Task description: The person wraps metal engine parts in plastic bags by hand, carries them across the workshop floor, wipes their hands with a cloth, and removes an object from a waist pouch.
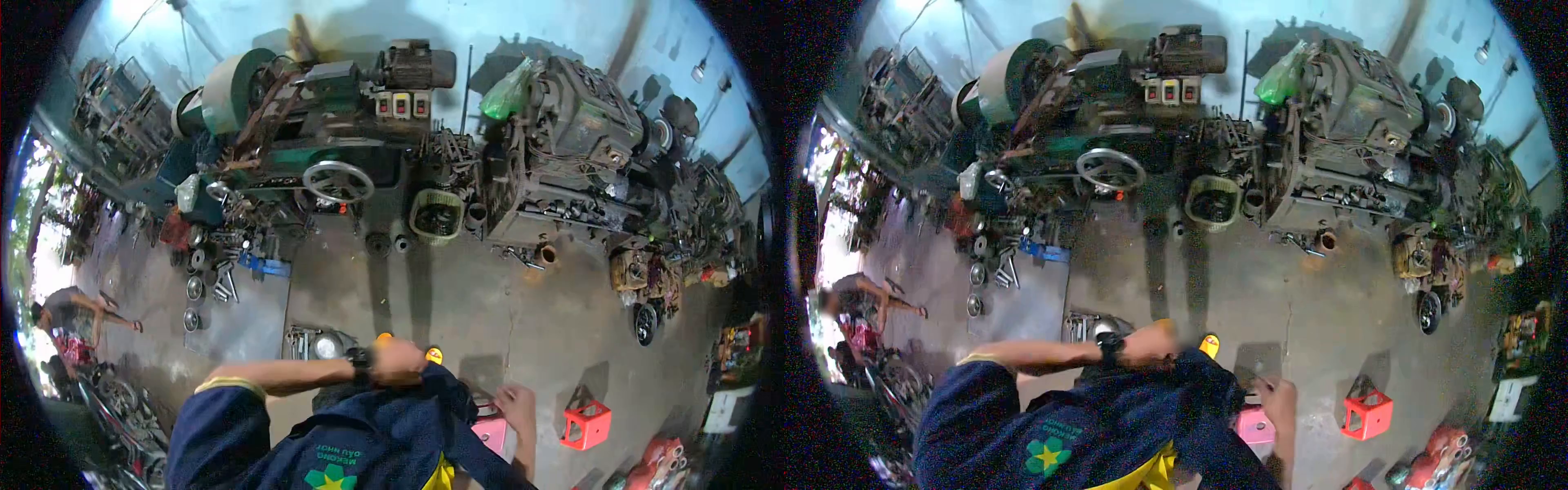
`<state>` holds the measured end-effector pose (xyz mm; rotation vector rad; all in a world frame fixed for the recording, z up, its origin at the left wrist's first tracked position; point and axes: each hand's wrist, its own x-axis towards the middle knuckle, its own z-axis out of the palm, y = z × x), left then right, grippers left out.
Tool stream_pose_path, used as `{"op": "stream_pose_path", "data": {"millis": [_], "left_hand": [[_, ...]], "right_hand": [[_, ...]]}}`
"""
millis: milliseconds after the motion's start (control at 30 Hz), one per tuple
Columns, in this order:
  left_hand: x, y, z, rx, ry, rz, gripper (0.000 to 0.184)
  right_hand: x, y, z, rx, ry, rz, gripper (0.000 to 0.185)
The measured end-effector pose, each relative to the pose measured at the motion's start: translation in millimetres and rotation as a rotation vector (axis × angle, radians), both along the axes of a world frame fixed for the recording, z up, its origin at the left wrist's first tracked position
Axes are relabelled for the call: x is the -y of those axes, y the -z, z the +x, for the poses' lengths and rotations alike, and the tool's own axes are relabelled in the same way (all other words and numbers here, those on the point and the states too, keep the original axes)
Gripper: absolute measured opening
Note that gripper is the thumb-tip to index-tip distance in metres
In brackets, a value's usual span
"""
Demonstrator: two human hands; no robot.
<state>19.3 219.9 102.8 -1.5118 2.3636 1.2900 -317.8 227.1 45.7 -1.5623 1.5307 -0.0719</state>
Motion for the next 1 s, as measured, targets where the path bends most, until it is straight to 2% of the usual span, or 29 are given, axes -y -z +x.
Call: {"op": "stream_pose_path", "data": {"millis": [33, 67, 100, 167, 200, 233, 300, 367, 433, 500, 633, 667, 700, 733, 767, 800, 833, 867, 900, 967, 1000], "left_hand": [[4, 8, -6, -0.069, 0.051, -0.021, 0.025], [7, 12, -17, -0.018, 0.089, -0.042, 0.024], [12, 16, -27, 0.034, 0.130, -0.063, 0.025], [18, 26, -43, -0.041, 0.074, -0.131, 0.023], [24, 21, -51, -0.075, 0.087, -0.148, 0.024], [29, 15, -60, -0.115, 0.102, -0.156, 0.025], [34, 9, -78, -0.136, 0.098, -0.129, 0.023], [36, 55, -110, -0.180, 0.263, -0.221, 0.025], [34, 61, -131, -0.160, 0.279, -0.264, 0.024], [43, 68, -147, -0.185, 0.526, -0.128, 0.023], [46, 132, -166, -0.183, 0.468, -0.129, 0.029], [48, 197, -186, -0.261, 0.431, -0.203, 0.027], [45, 65, -103, -0.150, 0.330, -0.190, 0.020], [43, 57, -80, -0.173, 0.120, -0.187, 0.022], [50, -2, -32, -0.195, 0.108, -0.128, 0.025], [45, 4, 4, -0.500, -0.126, -0.241, 0.030], [39, -9, 43, -0.567, -0.292, -0.244, 0.033], [22, -21, 73, -0.478, -0.503, -0.196, 0.034], [5, -32, 104, -0.405, -0.718, -0.137, 0.034], [-45, 23, 146, -0.382, -0.941, -0.340, 0.031], [-73, 37, 157, -0.329, -1.017, -0.276, 0.031]], "right_hand": [[8, -11, 34, 0.213, 0.047, 0.094, 0.022], [8, -18, 62, 0.426, 0.097, 0.192, 0.021], [4, -15, 72, 0.381, 0.002, 0.199, 0.022], [-1, 5, 83, 0.285, -0.188, 0.214, 0.023], [-8, 25, 80, 0.340, -0.068, 0.088, 0.022], [-13, 36, 69, 0.372, -0.007, 0.090, 0.020], [-10, 5, 72, 0.425, 0.124, 0.105, 0.018], [-13, -25, 72, 0.271, 0.193, 0.245, 0.014], [-10, -46, 70, 0.040, 0.074, 0.313, 0.013], [-22, -20, 51, 0.073, 0.061, 0.407, 0.016], [-28, 41, 10, 0.154, 0.043, 0.531, 0.024], [-24, 36, 13, 0.205, -0.012, 0.527, 0.023], [-15, 24, 21, 0.254, -0.069, 0.524, 0.023], [-7, 15, 26, 0.303, -0.126, 0.526, 0.023], [-2, 12, 24, 0.336, -0.178, 0.523, 0.025], [8, 12, 20, 0.373, -0.233, 0.517, 0.027], [18, 12, 17, 0.411, -0.287, 0.508, 0.029], [31, 11, 17, 0.435, -0.228, 0.543, 0.031], [42, 22, 16, 0.369, -0.211, 0.414, 0.031], [65, 52, 20, 0.232, -0.180, 0.154, 0.032], [75, 35, 43, 0.215, -0.169, 0.166, 0.035]]}}
